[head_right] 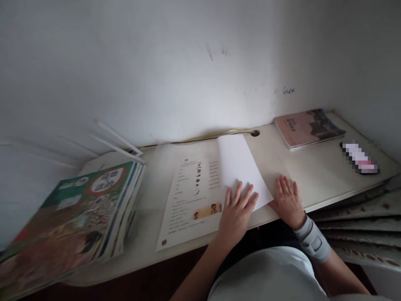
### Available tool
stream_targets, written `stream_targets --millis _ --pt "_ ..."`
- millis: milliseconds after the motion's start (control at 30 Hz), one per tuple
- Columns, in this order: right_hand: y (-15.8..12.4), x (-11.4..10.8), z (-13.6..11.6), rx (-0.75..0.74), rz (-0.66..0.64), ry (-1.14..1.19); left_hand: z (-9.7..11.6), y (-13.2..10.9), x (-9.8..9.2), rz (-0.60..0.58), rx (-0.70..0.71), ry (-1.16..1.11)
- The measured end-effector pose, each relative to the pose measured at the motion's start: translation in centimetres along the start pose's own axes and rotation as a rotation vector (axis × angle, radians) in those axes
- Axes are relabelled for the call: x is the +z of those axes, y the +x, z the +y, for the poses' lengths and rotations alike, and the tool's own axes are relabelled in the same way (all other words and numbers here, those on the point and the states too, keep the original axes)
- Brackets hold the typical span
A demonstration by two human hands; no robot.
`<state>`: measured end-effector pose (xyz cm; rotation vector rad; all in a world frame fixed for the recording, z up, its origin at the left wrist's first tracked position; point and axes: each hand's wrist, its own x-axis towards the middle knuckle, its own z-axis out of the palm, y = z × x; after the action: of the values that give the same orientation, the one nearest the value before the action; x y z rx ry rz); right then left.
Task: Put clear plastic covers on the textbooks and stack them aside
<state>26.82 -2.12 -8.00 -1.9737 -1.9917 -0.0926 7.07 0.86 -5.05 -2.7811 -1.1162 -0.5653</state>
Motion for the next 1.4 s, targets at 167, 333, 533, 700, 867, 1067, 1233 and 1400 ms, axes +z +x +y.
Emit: stream_targets --millis 167,333,533,700,867,1067,1233,1400 --pt "-0.8 0.9 0.0 -0.029 -0.042 -0.179 -0.5 -0.8 1.0 -0.054 -0.009 0.039" --pt "-0.4 0.6 0.0 -0.027 -0.038 -0.166 -0.8 -1.0 0.9 -0.083 -0.016 0.042" --pt "-0.5 0.9 0.2 -0.026 0.016 -0.154 -0.7 -0.9 0.9 -0.079 -0.017 0.043" --pt "-0.1 0.5 0.3 -0.023 0.119 -0.108 -0.7 -0.9 1.1 -0.074 -0.020 0.031" --pt "0.4 -0.4 -0.2 0.059 0.106 -0.115 -0.7 -0.9 1.0 -0.082 -0.031 0.028" --pt "0.7 -1.5 -0.4 0.095 0.056 0.012 -0.3 -0.6 0.9 -0.071 -0.033 0.022" --pt "0.9 -2.1 0.2 0.142 0.049 0.193 0.6 0.2 1.0 -0.076 -0.042 0.037" --pt "1.0 -2.1 0.5 0.158 0.057 0.237 1.5 0.9 1.3 -0.106 -0.035 0.056"
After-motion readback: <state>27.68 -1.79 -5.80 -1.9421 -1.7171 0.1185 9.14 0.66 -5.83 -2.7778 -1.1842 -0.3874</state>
